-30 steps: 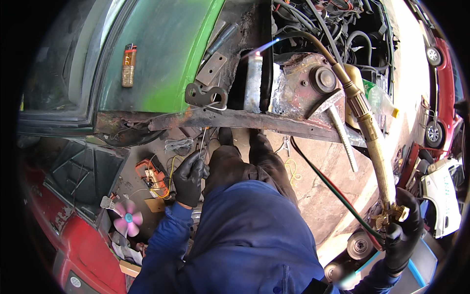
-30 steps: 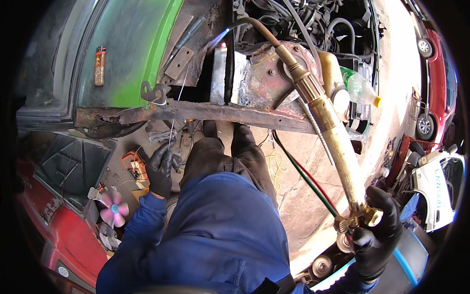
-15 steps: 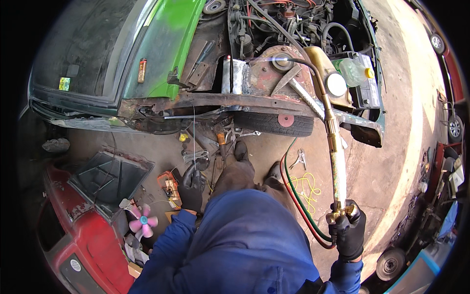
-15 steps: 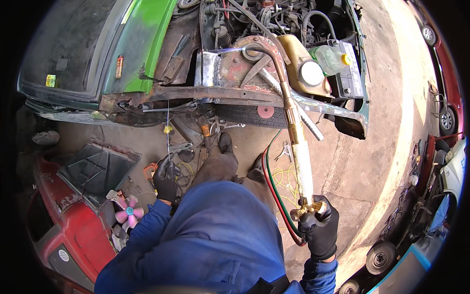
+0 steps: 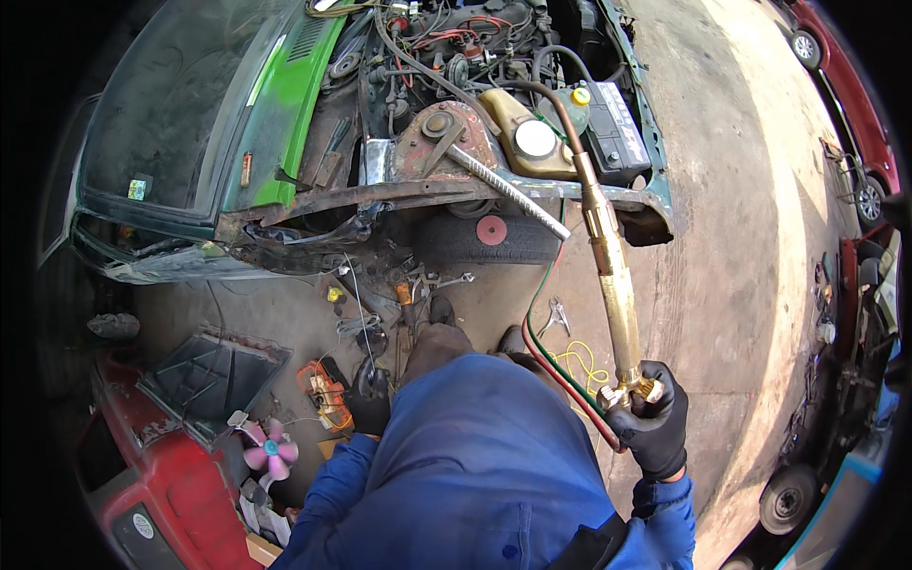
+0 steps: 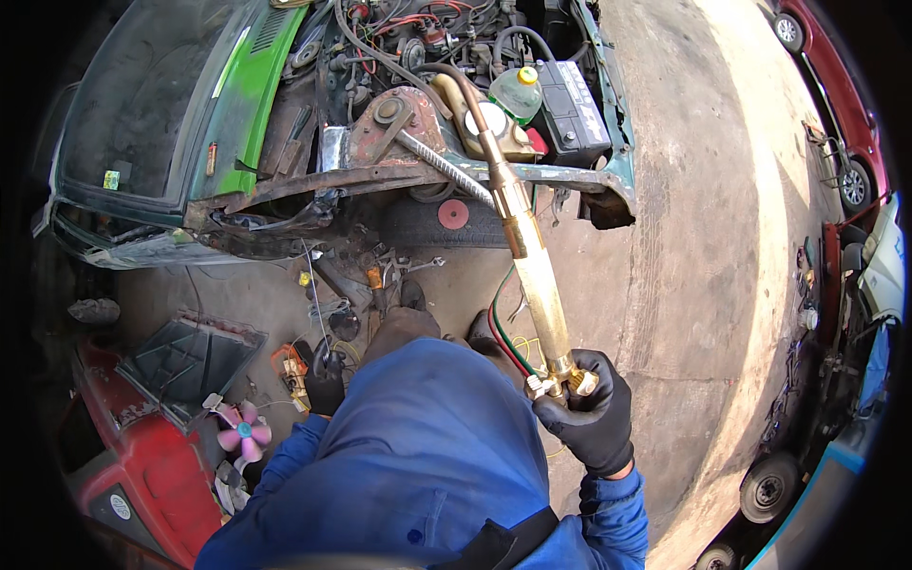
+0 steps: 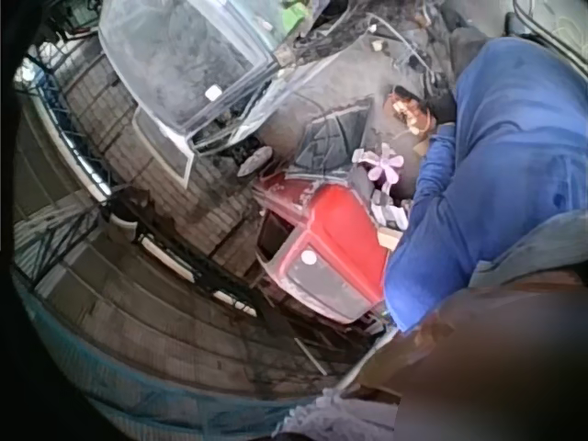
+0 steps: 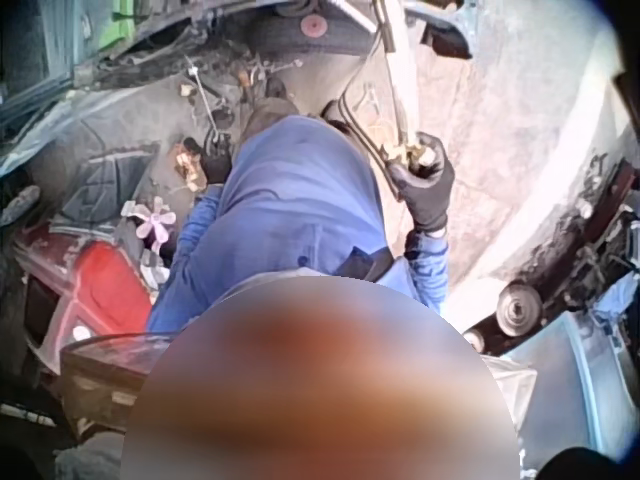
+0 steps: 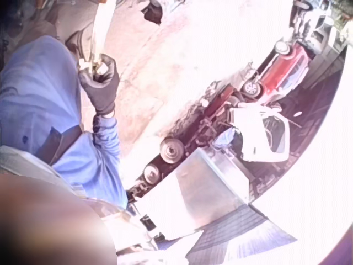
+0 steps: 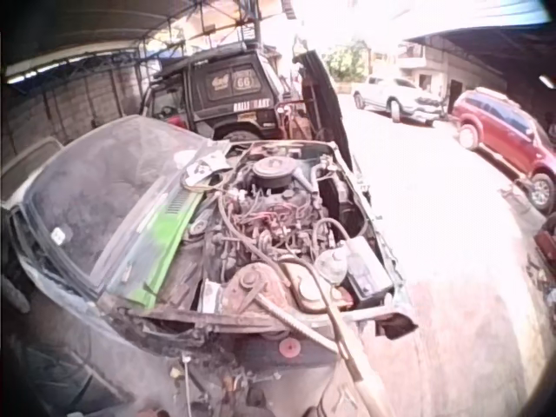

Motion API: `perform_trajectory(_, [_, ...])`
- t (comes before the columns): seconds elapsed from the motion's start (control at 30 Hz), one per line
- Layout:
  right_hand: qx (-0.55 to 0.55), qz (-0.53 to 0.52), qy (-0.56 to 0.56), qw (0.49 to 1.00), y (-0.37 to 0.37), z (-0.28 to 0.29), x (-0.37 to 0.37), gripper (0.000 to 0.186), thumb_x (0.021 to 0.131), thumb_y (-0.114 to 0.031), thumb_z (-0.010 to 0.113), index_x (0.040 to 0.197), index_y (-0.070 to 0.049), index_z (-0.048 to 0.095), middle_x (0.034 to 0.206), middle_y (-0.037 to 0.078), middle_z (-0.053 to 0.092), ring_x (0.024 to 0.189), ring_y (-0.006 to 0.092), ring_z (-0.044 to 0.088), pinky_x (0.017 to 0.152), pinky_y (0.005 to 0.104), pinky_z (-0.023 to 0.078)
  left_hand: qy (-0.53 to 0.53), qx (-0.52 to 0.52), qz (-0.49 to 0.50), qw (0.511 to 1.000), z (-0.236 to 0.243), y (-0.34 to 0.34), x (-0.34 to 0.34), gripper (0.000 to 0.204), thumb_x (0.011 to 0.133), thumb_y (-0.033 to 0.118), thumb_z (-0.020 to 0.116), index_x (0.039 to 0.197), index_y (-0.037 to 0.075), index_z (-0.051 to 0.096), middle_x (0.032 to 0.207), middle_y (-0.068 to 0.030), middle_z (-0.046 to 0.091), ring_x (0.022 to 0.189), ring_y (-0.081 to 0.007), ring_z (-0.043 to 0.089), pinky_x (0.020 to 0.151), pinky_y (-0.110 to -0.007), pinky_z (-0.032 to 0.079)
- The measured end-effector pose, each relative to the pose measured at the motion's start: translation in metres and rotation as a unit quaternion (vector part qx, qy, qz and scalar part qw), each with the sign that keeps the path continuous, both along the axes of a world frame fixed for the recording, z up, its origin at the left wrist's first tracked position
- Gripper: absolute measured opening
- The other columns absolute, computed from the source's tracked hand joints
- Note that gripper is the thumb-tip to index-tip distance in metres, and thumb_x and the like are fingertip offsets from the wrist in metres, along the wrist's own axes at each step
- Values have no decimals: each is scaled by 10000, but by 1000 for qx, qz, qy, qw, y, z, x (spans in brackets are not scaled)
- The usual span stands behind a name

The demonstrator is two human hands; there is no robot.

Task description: The person works on the front frame of a green car with the hood open. They use a hammer and chisel to remove rusted sections, then apply a cutting torch to heat and cut metal. They also use an angle grinder to smooth edges and a wrench to adjust components.

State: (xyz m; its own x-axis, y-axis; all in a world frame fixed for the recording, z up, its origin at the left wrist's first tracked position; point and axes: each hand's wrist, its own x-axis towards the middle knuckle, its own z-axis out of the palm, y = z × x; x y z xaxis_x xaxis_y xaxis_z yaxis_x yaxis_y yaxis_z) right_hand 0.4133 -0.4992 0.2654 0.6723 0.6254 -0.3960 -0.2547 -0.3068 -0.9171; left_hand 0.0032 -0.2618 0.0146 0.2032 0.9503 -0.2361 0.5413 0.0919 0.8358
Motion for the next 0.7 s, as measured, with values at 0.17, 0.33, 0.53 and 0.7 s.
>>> perform_trajectory(0.17, [46, -108, -83, 990, -10, -5, 42, 515, 945, -39, 712, 1445, 40, 615, 1024, 60, 711, 801, 78, 656, 702, 233, 542, 29, 161, -86, 983, 30, 6, 29, 387, 1047, 122, 718, 1410, -13, 714, 1284, -236, 777, 1181, -311, 763, 1023, -405, 585])
perform_trajectory(0.33, [55, -126, -146, 980, 6, -24, 101, 409, 1119, -63, 580, 1524, -4, 598, 1065, 17, 687, 785, 32, 562, 670, 214, 459, 35, 204, -120, 971, 74, 22, 60, 397, 1016, 102, 748, 1398, -3, 724, 1246, -212, 789, 1140, -351, 762, 1014, -439, 586])
perform_trajectory(0.53, [-13, -142, -228, 963, 72, -73, 174, 480, 1136, -156, 636, 1599, -42, 581, 977, -9, 675, 770, 36, 539, 660, 225, 435, -2, 268, -173, 948, 105, 77, 107, 498, 1007, 37, 721, 1496, -8, 645, 1165, -165, 805, 1023, -297, 785, 904, -406, 613])
perform_trajectory(0.7, [-65, -175, -243, 952, 116, -102, 213, 404, 1112, -253, 712, 1445, -26, 718, 882, -24, 684, 739, 45, 558, 656, 255, 457, -53, 240, -170, 954, 147, 122, 154, 526, 1051, 22, 661, 1569, -16, 577, 1188, -165, 801, 1059, -246, 786, 943, -386, 615])
